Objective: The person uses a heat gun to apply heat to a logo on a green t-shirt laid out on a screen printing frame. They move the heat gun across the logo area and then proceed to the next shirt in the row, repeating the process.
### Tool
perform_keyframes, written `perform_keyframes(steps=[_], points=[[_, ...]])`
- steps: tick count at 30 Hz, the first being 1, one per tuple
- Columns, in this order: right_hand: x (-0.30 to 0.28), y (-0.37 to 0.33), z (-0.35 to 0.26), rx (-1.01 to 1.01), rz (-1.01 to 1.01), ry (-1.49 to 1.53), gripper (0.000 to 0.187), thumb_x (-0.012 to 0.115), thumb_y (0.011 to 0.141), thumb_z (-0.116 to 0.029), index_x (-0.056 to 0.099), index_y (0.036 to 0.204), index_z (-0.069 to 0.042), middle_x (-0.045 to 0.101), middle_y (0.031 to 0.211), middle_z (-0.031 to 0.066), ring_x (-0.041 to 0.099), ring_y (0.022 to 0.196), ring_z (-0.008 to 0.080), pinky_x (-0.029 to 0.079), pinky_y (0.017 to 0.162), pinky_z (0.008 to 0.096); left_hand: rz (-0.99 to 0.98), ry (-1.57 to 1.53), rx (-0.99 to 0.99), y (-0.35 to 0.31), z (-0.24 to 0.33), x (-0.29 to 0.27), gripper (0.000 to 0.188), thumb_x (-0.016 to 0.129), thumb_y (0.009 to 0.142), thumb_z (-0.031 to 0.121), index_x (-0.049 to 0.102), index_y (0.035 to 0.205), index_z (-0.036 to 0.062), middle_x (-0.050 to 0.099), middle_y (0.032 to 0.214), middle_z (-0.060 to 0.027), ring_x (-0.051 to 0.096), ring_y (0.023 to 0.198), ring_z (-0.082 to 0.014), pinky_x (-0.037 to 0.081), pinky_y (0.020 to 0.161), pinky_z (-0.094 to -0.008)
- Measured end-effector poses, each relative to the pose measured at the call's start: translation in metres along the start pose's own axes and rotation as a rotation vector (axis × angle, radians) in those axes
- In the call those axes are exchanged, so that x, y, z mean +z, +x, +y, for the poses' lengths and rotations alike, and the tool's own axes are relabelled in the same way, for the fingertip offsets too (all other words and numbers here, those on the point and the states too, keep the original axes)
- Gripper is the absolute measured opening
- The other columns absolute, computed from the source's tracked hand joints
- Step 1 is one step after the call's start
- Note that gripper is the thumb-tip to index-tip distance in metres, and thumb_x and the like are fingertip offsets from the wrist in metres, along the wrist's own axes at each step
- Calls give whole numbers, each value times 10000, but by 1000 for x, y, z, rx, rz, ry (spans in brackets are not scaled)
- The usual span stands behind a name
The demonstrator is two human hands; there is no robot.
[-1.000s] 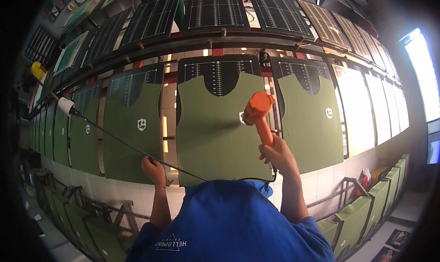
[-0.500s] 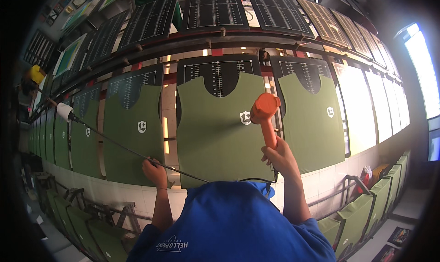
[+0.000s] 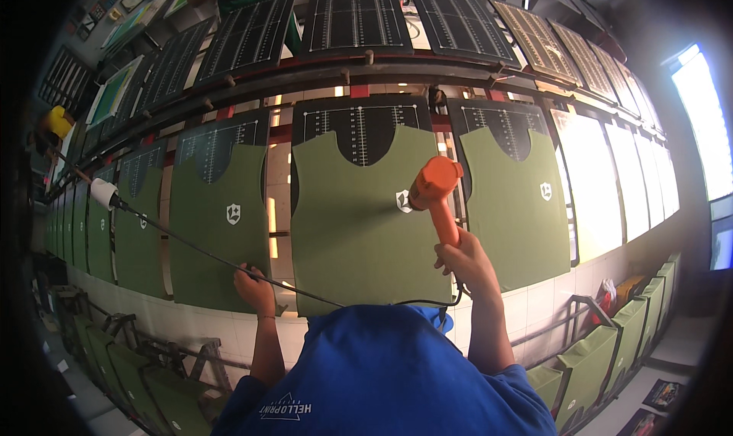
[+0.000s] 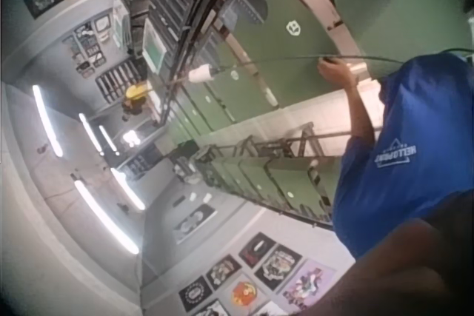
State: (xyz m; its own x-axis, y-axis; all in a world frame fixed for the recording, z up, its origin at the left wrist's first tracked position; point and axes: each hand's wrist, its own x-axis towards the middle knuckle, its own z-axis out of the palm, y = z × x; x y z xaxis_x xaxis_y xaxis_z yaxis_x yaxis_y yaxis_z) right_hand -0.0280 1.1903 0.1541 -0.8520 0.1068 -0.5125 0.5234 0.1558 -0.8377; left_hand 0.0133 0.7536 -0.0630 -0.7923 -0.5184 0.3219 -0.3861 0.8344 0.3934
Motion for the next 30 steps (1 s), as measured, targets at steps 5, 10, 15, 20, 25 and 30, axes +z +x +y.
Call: perform_keyframes(steps=[5,10,15,20,25,30], points=[[5,3,4,-48,28,-23,326,596,795,-149,548,1050,49,544,710,16,583,627,99,472,560,253,4,27,-14,0,3,-1,216,575,884,108,554,1062,-13,578,973,-182,563,925,-371,446,787,-459],[7,9,3,-64,27,-50,299,590,800,-146,550,1020,53,546,707,14,581,621,97,467,560,255,12,42,-3,0,-3,3,205,575,881,110,559,1046,-10,581,973,-175,568,920,-369,449,785,-462],[4,15,-4,-8,-4,-39,307,591,800,-150,551,1032,48,546,709,16,581,613,97,469,556,251,-13,46,-26,-1,-1,-1,232,578,878,110,561,1075,-11,584,977,-168,574,906,-347,456,773,-444],[7,22,-6,-3,-38,-34,336,586,802,-132,544,1073,61,562,734,41,605,638,113,488,556,263,-701,-569,-268,8,19,-35,252,565,889,93,563,1125,6,597,1056,-93,590,996,-215,475,819,-348],[11,28,-5,-52,-60,-39,326,587,804,-126,545,1065,64,570,745,52,615,643,118,497,555,267,-1552,-1107,-12,-11,62,-63,349,523,928,94,518,1274,53,555,1258,-44,520,1168,-157,420,979,-308],[11,30,-9,-20,-106,-113,312,581,811,-129,545,1055,62,567,743,48,618,646,119,502,563,269,-1640,-970,32,-31,91,-60,373,505,954,159,496,1317,72,546,1275,-54,510,1154,-151,398,999,-306]])
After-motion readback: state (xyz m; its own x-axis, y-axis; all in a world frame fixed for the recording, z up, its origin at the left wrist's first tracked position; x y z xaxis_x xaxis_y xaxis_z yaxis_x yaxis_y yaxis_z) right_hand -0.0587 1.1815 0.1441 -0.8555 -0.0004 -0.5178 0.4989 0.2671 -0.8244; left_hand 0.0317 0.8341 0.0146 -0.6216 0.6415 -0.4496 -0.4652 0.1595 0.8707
